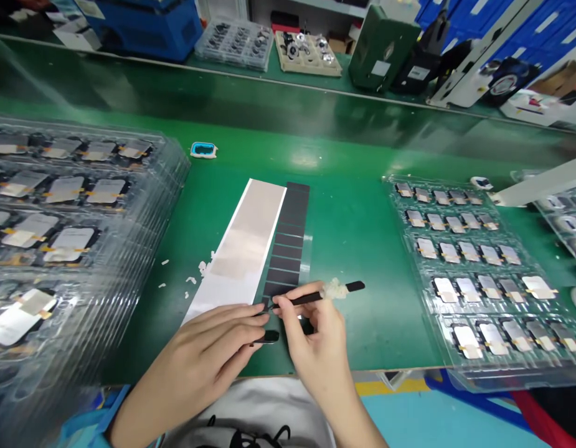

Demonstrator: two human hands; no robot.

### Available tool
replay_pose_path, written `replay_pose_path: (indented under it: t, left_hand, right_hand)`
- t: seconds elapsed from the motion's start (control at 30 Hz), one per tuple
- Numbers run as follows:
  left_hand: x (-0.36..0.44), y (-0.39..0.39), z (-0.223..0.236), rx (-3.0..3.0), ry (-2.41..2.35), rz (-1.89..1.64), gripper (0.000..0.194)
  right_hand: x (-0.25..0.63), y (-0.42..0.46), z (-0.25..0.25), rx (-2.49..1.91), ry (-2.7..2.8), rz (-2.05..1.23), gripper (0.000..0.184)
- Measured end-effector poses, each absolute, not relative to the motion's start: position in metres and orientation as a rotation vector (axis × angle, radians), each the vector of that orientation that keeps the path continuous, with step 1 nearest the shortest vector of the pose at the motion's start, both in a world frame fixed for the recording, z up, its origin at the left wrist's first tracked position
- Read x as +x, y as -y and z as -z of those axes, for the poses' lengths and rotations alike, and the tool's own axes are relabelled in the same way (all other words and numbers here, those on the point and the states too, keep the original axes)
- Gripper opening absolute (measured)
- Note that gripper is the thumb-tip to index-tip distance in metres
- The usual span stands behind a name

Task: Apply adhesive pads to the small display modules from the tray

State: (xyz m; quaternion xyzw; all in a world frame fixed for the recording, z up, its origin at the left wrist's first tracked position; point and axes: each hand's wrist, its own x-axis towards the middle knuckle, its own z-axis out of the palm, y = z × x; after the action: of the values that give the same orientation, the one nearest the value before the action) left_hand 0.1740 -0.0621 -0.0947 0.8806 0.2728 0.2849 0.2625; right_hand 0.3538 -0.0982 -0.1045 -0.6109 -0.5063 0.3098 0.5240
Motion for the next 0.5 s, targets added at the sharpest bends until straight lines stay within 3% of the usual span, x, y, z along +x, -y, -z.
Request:
replay_pose_path:
  t: [0.5]
  left_hand:
    - [0.1737, 0.0620, 0.0960, 2.364, -0.761, -0.776, 0.014]
  right_hand:
    - [0.3541, 0.0997, 0.1089, -1.467, 1.147, -0.829, 0.005]
